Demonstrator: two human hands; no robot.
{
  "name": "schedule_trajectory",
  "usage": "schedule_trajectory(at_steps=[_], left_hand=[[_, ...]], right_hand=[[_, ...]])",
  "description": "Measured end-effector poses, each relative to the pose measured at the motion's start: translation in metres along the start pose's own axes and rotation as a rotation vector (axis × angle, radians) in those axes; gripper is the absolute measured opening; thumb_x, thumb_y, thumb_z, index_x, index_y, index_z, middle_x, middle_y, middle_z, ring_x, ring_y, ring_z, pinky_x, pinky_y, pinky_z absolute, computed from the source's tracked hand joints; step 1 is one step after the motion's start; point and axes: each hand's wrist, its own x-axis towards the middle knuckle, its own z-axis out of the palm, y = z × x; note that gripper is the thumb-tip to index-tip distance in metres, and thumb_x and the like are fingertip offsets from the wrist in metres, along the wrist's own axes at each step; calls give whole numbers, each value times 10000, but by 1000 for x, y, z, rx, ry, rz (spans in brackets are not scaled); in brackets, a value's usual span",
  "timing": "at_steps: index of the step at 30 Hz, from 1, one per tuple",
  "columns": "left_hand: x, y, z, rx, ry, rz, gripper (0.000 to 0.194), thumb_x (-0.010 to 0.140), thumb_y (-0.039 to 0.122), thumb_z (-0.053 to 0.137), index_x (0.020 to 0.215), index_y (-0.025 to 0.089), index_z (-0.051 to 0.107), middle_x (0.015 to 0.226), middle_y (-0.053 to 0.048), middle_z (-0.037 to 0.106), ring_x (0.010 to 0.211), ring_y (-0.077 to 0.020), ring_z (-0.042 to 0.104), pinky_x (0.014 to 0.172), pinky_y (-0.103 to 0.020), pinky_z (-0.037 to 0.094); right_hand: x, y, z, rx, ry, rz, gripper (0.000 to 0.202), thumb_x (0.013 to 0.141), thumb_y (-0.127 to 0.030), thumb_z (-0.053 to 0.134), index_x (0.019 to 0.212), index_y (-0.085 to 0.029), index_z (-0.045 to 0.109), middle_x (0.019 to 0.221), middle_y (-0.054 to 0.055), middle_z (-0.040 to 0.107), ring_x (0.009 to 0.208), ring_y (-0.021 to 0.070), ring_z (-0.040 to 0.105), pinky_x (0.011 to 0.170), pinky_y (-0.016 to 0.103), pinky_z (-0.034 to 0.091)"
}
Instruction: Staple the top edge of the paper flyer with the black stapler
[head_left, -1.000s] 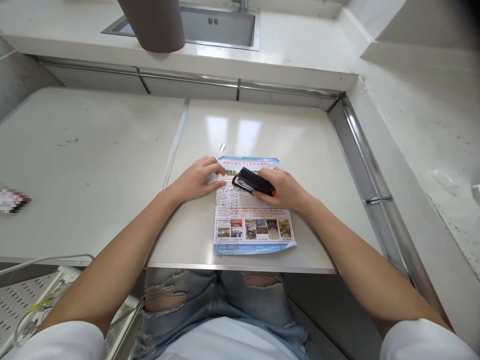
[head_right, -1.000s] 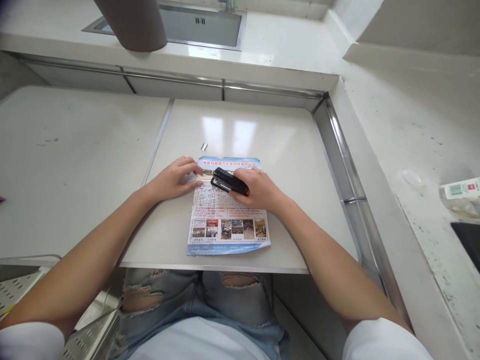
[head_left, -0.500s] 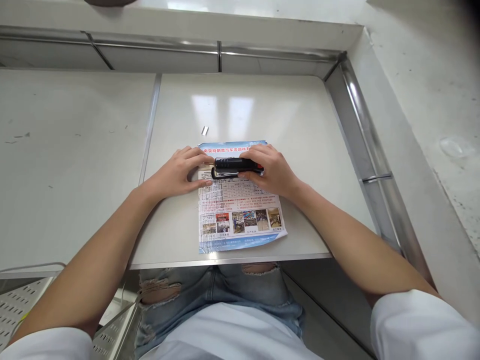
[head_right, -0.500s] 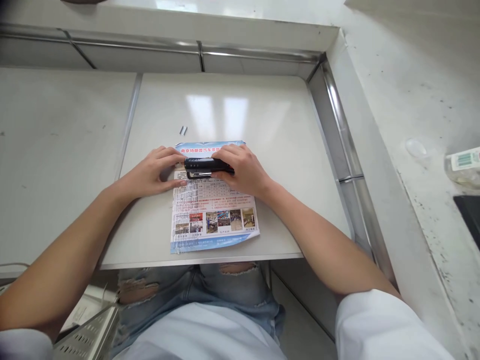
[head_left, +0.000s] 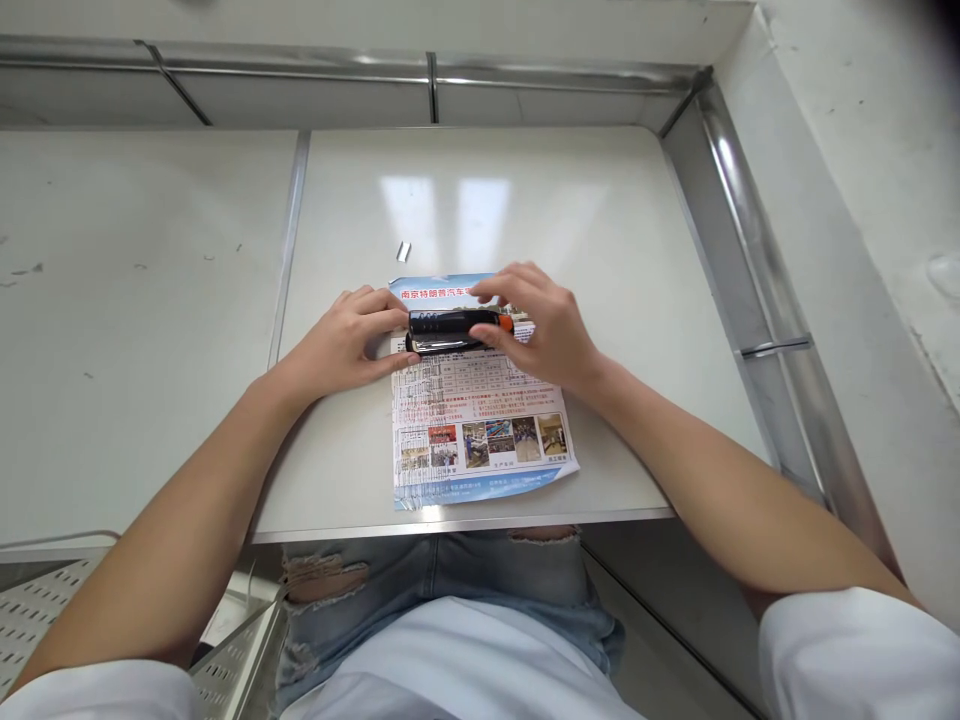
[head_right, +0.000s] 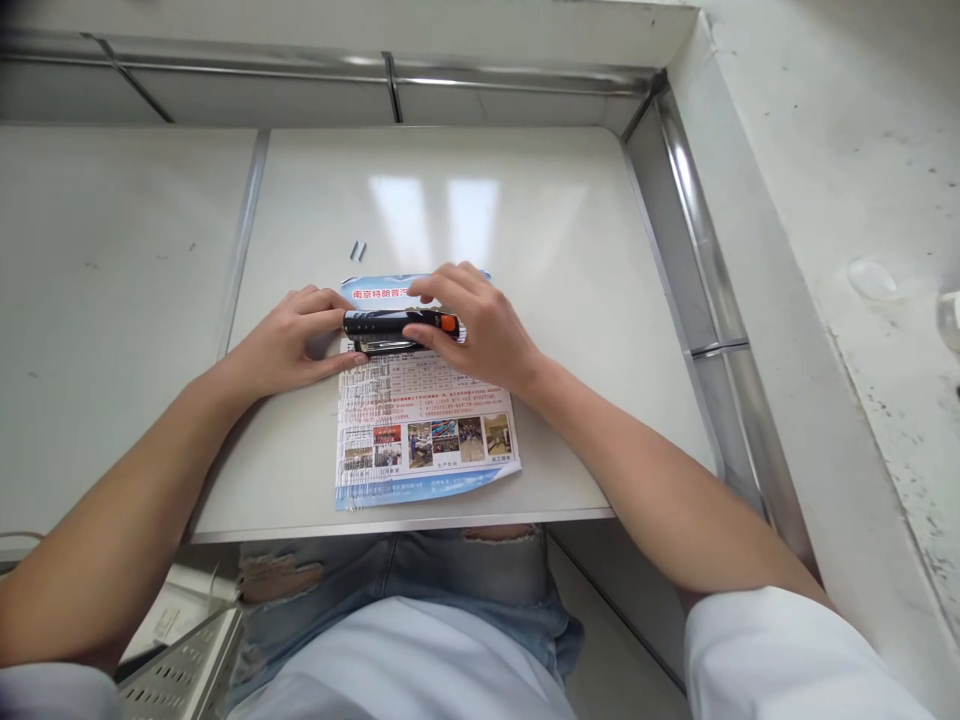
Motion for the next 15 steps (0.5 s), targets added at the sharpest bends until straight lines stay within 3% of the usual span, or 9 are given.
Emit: schedule_trajectory(at_steps=[5, 11, 15], left_hand=[[-1, -1, -1, 36, -19, 19, 333, 965, 553, 739, 1099, 250, 775, 1167, -98, 731, 1070, -303, 648, 1053, -468, 482], [-1, -2, 0, 30, 3, 62, 324, 978, 551, 736, 1046, 236, 765, 1118, -92, 726, 1012, -280, 649, 980, -438, 517], [0, -1, 1, 9, 23, 77, 323, 983, 547, 739, 1019, 226, 760, 1096, -88, 727, 1027, -279, 659, 937, -417, 534]], right_hand=[[-3, 11, -18, 51, 219, -83, 407, 1105, -519, 540, 852, -249, 710, 703, 10, 572, 704, 183, 608, 690, 354, 500], [-3, 24, -23, 66, 120, -151, 554, 1061, -438, 600, 567, -232, 457, 500, -52, 305, 483, 113, 343, 527, 309, 294], [-2, 24, -23, 80, 105, -128, 547, 1053, -442, 606, 568, -230, 466, 501, -54, 309, 483, 105, 322, 510, 303, 263]])
